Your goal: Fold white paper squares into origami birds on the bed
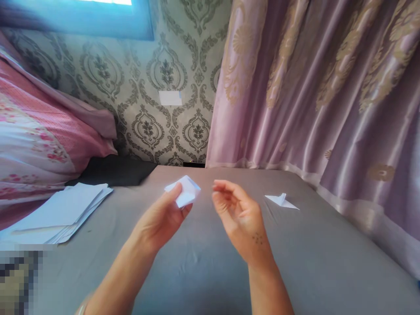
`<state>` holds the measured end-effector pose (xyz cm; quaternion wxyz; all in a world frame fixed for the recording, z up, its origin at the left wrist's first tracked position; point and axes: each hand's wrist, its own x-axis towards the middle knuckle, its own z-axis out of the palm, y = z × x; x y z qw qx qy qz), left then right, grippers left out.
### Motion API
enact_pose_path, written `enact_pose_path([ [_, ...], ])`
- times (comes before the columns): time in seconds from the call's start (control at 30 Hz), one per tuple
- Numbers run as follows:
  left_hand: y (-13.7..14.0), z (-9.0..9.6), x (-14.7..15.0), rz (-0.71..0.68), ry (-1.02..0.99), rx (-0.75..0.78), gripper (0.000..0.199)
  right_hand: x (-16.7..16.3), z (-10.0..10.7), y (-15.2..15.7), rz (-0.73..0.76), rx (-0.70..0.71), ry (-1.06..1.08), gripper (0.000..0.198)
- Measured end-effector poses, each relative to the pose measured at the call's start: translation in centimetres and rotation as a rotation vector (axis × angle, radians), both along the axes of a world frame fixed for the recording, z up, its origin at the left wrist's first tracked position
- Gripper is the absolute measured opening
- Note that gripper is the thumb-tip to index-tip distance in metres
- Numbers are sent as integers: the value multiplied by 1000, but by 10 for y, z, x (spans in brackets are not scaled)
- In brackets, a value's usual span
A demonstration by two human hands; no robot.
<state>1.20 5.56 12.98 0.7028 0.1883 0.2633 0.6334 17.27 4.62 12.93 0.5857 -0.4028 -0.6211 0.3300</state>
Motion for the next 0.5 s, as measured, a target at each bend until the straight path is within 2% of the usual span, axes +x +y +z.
enact_pose_path([
  [0.07, 1, 1, 1, -14, -85, -42, 5, -6, 0, -2, 135, -51, -38, 30],
  [0.1, 1, 1, 2, -37, -100, -48, 6, -10, 0, -3, 147, -58, -49, 31],
  [0.27, -1, -5, 6, -145, -107, -1, 15, -21, -1, -2, 100, -32, -17, 16],
  [0.5, -2, -11, 6, -307, 146, 177, 34, -5, 2, 0, -3, -53, 55, 24],
])
